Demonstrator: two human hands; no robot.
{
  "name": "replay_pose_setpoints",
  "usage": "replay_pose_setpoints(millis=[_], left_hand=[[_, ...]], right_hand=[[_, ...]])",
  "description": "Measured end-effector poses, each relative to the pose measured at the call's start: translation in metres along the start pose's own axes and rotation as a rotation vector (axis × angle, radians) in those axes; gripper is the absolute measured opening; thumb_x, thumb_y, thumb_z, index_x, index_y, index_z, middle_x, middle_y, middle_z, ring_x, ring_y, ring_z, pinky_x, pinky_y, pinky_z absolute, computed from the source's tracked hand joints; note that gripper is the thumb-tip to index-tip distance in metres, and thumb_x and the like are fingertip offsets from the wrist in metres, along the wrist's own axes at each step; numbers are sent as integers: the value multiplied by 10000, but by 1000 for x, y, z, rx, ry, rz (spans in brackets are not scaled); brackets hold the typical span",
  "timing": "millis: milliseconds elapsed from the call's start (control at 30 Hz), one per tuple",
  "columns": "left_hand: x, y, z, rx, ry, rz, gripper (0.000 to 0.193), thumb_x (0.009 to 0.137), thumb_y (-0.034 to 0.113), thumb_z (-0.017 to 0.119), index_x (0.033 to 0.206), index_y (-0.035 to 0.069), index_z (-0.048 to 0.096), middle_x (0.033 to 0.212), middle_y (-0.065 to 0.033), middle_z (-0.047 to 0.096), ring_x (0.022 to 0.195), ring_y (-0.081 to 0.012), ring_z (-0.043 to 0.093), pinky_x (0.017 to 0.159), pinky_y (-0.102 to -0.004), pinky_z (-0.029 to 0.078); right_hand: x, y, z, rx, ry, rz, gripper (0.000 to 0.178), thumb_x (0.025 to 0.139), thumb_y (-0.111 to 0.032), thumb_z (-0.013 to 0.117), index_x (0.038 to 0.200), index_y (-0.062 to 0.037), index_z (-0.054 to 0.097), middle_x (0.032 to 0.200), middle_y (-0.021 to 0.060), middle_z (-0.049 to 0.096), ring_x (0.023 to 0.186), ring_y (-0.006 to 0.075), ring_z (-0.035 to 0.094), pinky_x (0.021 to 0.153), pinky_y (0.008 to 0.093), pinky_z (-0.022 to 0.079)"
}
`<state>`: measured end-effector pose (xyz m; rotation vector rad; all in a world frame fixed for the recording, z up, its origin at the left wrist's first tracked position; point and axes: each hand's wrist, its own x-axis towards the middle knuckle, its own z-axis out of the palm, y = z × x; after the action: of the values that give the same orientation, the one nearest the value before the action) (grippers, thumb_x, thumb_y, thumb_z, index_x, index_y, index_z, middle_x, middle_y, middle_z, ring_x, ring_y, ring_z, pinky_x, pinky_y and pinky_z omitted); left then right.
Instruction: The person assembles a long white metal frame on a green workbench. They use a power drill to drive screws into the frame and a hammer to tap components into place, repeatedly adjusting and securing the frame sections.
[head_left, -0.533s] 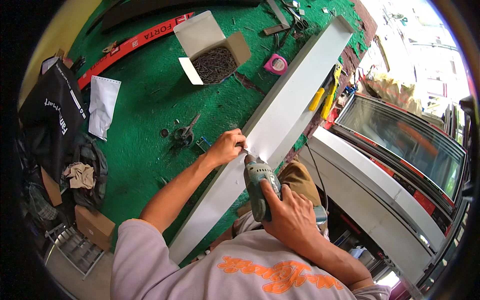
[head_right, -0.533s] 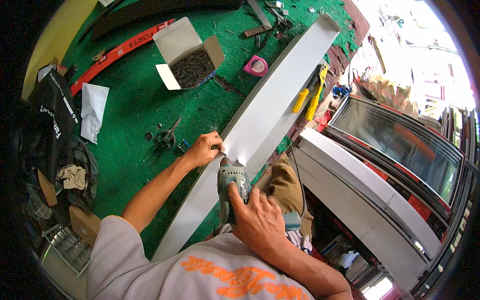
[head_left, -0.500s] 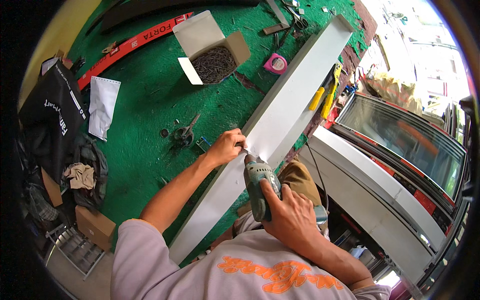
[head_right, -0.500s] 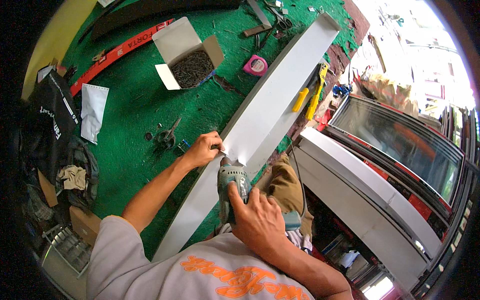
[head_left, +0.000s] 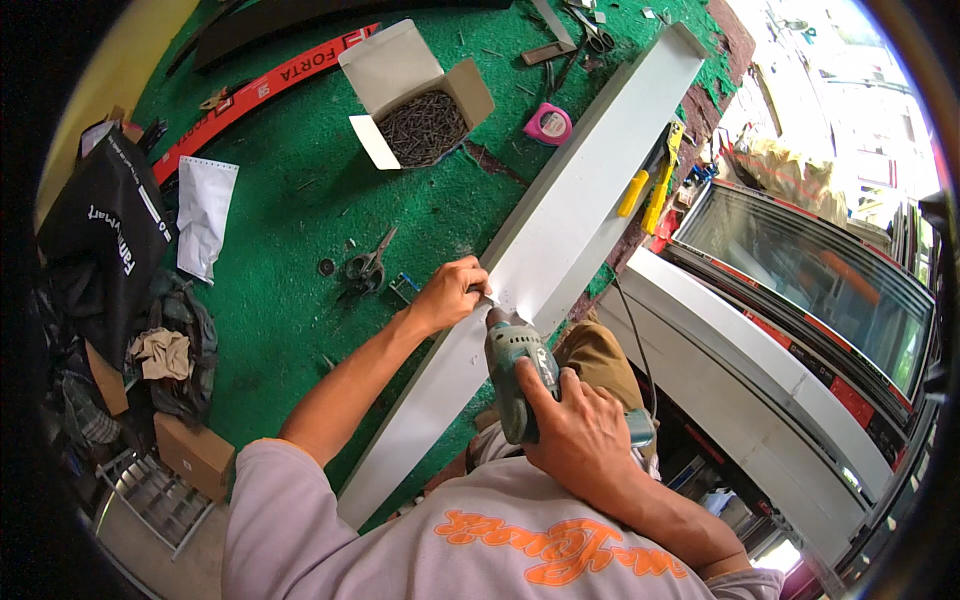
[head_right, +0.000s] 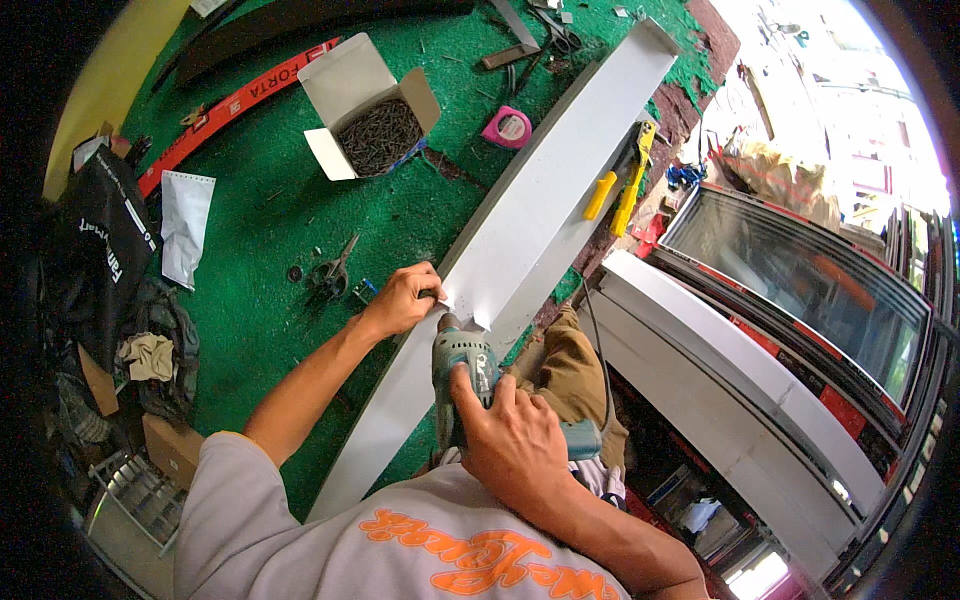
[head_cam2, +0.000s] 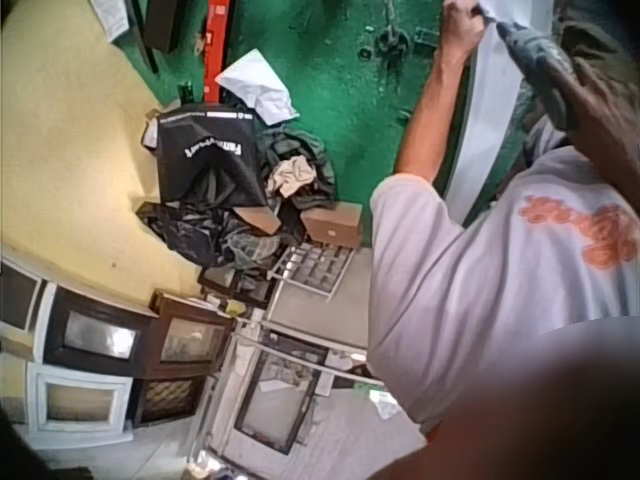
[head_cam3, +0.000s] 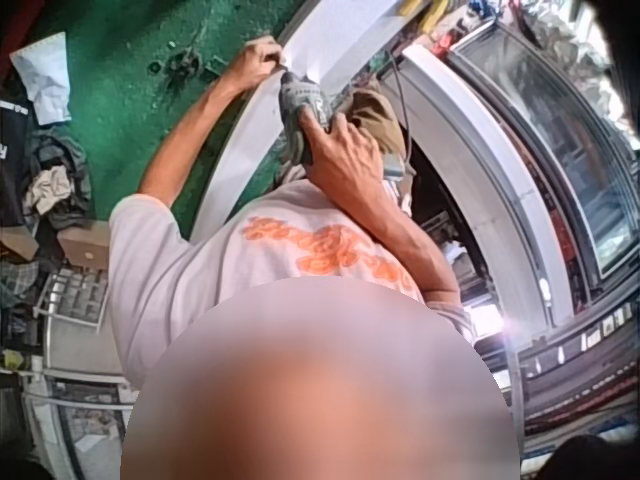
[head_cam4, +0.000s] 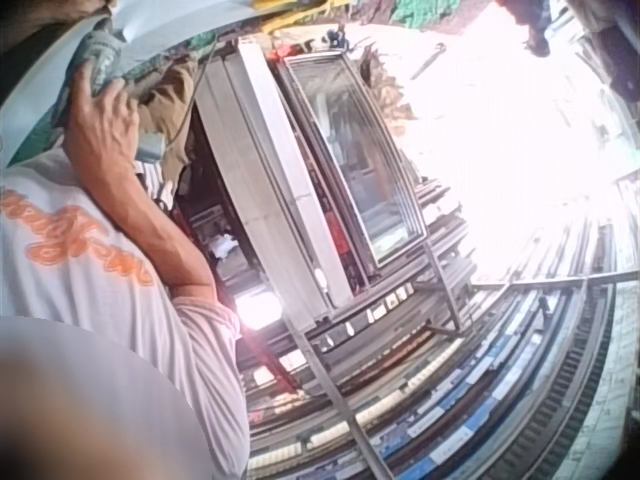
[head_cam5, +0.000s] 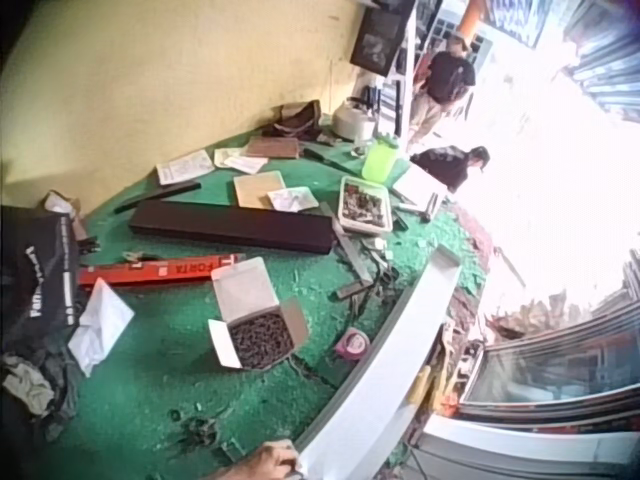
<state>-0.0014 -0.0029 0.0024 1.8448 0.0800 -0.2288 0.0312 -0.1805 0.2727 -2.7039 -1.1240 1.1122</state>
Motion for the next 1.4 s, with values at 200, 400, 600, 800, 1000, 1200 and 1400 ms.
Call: replay_pose_setpoints(millis=[200, 400, 600, 800, 1000, 1200, 1400], left_hand=[[0, -1, 1, 18, 20, 24, 143, 730, -34, 627, 846, -2, 703, 883, -142, 651, 828, -301, 667, 734, -379, 530], [0, -1, 0, 8, 10, 20, 154, 729, -36, 618, 852, -1, 705, 882, -142, 650, 829, -302, 668, 737, -377, 531], [0, -2, 2, 0, 19, 17, 145, 732, -36, 624, 846, 3, 703, 875, -140, 648, 826, -301, 668, 728, -374, 530], [0, -3, 2, 12, 13, 9, 144, 727, -39, 631, 845, 5, 700, 866, -141, 641, 815, -303, 663, 720, -376, 526], [-1, -1, 2, 4, 25, 23, 139, 726, -36, 631, 843, 1, 697, 865, -143, 633, 815, -306, 657, 717, -379, 521], [-3, 0, 3, 11, 31, 6, 144, 724, -32, 622, 843, 3, 695, 865, -142, 630, 823, -314, 656, 724, -388, 521], [-3, 3, 3, 17, 69, 41, 117, 745, -47, 597, 813, 7, 676, 845, -150, 625, 795, -342, 653, 709, -416, 526]], right_hand=[[-2, -1, 2, -27, 8, -5, 669, 788, -175, 660, 1426, -141, 464, 935, 184, 577, 808, 319, 666, 691, 414, 505], [-1, -1, 4, -69, 12, -23, 655, 798, -177, 655, 1424, -143, 462, 938, 179, 580, 808, 315, 662, 690, 410, 491], [-2, -1, 3, -55, 18, -27, 650, 799, -171, 652, 1420, -138, 463, 940, 181, 583, 816, 316, 667, 699, 410, 495], [-2, -3, 8, -76, 33, -29, 637, 805, -179, 638, 1419, -133, 472, 925, 185, 581, 806, 315, 670, 678, 411, 499], [-1, -4, 8, -79, 36, -36, 631, 807, -176, 626, 1419, -128, 478, 924, 189, 580, 786, 310, 658, 677, 402, 493], [-2, -5, 9, -80, 38, -35, 630, 810, -176, 623, 1422, -129, 483, 925, 186, 574, 793, 308, 654, 666, 393, 483], [-4, -6, 12, -93, 66, -52, 598, 820, -169, 615, 1408, -130, 510, 954, 214, 586, 776, 297, 640, 666, 384, 483]])
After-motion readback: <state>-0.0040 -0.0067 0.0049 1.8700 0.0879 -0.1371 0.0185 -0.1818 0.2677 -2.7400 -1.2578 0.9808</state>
